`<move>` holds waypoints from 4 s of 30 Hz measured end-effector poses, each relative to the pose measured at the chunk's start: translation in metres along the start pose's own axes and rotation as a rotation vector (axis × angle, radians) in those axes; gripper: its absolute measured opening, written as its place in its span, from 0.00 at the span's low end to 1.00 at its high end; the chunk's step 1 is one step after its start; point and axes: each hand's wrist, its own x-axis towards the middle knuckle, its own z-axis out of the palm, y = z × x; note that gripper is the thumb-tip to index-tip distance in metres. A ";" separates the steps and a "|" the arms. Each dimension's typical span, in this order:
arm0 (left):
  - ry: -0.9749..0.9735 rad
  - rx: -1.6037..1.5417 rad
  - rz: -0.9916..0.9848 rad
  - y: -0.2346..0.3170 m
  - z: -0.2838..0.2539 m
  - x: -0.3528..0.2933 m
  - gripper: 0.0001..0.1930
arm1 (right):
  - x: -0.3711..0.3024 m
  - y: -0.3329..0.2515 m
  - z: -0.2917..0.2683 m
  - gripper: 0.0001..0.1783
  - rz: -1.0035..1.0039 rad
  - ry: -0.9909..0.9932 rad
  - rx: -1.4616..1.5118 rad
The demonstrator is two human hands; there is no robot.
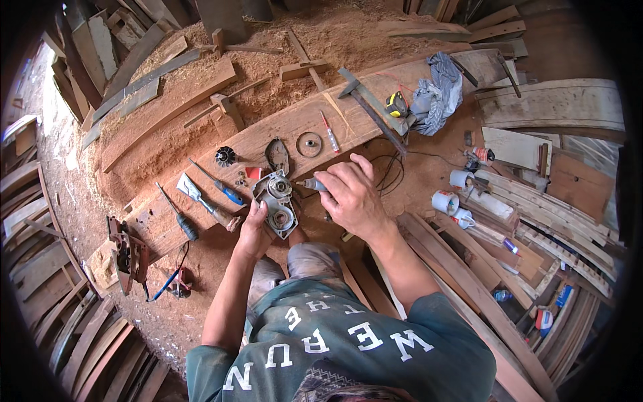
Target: The person disassembles a metal power tool component, applies grease to the internal gears and cylinder, and reassembles the metal housing. Then, the person inserts a wooden handle into a metal sleeve and taps it into place using a wooden mallet while holding a small piece of card against the assembly.
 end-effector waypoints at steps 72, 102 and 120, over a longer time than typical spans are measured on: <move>0.055 -0.075 -0.107 -0.079 0.026 0.084 0.27 | -0.068 0.117 0.067 0.54 0.794 -0.092 0.674; 0.314 0.208 -0.113 -0.071 0.059 0.180 0.19 | -0.016 0.148 0.113 0.52 0.464 0.111 0.257; -0.143 2.321 0.437 -0.050 0.053 0.216 0.30 | 0.000 0.156 0.126 0.47 0.539 0.102 0.183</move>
